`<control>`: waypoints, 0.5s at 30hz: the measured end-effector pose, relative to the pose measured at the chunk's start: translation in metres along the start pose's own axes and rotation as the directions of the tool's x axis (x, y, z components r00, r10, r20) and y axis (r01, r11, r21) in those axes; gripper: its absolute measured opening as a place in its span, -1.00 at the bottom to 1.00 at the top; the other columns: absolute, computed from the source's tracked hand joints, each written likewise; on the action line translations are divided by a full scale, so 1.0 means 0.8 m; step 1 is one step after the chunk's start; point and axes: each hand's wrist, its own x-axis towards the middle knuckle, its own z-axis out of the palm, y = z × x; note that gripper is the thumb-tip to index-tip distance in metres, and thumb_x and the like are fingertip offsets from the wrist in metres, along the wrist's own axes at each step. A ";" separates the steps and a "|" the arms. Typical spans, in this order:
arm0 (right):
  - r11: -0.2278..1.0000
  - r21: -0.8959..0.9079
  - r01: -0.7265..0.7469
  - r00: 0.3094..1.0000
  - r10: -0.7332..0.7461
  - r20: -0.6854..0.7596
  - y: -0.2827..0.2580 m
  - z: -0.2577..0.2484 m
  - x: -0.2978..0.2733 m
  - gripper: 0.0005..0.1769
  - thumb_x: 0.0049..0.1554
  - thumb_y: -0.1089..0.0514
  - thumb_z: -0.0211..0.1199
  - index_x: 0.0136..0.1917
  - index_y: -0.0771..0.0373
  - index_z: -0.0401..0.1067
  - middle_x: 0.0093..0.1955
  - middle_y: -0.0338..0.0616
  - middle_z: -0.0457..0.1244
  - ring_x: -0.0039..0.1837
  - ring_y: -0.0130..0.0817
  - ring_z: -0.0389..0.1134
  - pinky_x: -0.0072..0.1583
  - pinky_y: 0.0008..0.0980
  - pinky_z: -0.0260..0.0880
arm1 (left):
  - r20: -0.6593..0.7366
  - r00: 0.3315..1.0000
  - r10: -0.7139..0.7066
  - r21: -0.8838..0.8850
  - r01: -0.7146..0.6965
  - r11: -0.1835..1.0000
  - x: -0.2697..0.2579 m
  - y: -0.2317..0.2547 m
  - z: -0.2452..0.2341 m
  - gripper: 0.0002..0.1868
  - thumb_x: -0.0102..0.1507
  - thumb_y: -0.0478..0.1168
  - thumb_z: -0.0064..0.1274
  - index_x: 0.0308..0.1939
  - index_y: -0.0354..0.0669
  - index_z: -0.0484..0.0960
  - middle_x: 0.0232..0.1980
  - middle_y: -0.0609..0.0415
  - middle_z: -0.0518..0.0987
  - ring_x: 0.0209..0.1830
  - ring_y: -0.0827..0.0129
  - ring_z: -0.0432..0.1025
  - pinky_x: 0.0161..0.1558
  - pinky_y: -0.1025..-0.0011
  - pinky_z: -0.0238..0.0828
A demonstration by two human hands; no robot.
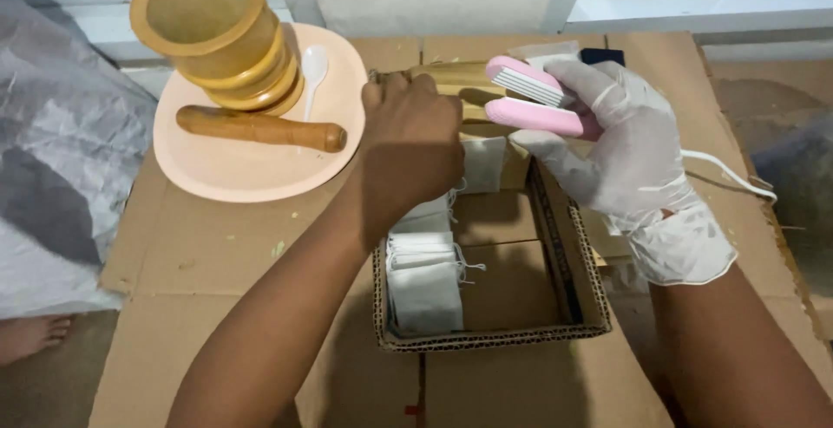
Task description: Packaging tea bags into paper envelopes and sealing them with a heat sealer.
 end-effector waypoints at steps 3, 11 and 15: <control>0.999 -0.030 -0.043 0.999 0.042 -0.027 0.018 0.025 -0.020 -0.39 0.16 -0.06 0.34 0.36 0.35 0.41 0.11 0.21 0.26 0.08 -0.02 0.34 0.09 -0.26 0.37 | -0.003 1.000 -0.005 -0.003 0.005 1.000 0.000 0.000 0.013 -0.76 -0.03 -0.21 0.17 -0.28 -0.08 0.70 -0.09 -0.09 0.51 0.04 -0.12 0.31 0.03 0.00 0.09; 0.992 -0.125 0.010 1.000 -0.006 0.030 0.029 0.031 -0.024 -0.47 0.11 -0.02 0.42 0.28 0.26 0.51 0.04 0.03 0.31 0.02 0.02 0.31 0.03 -0.11 0.30 | -0.157 0.986 0.063 -0.019 -0.067 0.998 -0.012 -0.014 0.014 -0.79 -0.02 -0.29 0.06 -0.31 -0.11 0.66 -0.13 -0.09 0.48 -0.07 -0.11 0.27 -0.08 0.02 0.06; 0.979 -0.194 0.058 0.995 -0.042 0.085 0.030 0.029 -0.024 -0.46 0.08 -0.07 0.41 0.24 0.23 0.50 0.01 -0.05 0.31 -0.02 0.00 0.29 0.05 -0.07 0.28 | -0.520 0.825 0.222 -0.018 -0.270 0.963 -0.032 -0.023 0.034 -0.81 -0.04 -0.47 -0.05 -0.45 -0.09 0.47 -0.27 0.00 0.31 -0.24 -0.01 0.17 -0.24 0.12 -0.02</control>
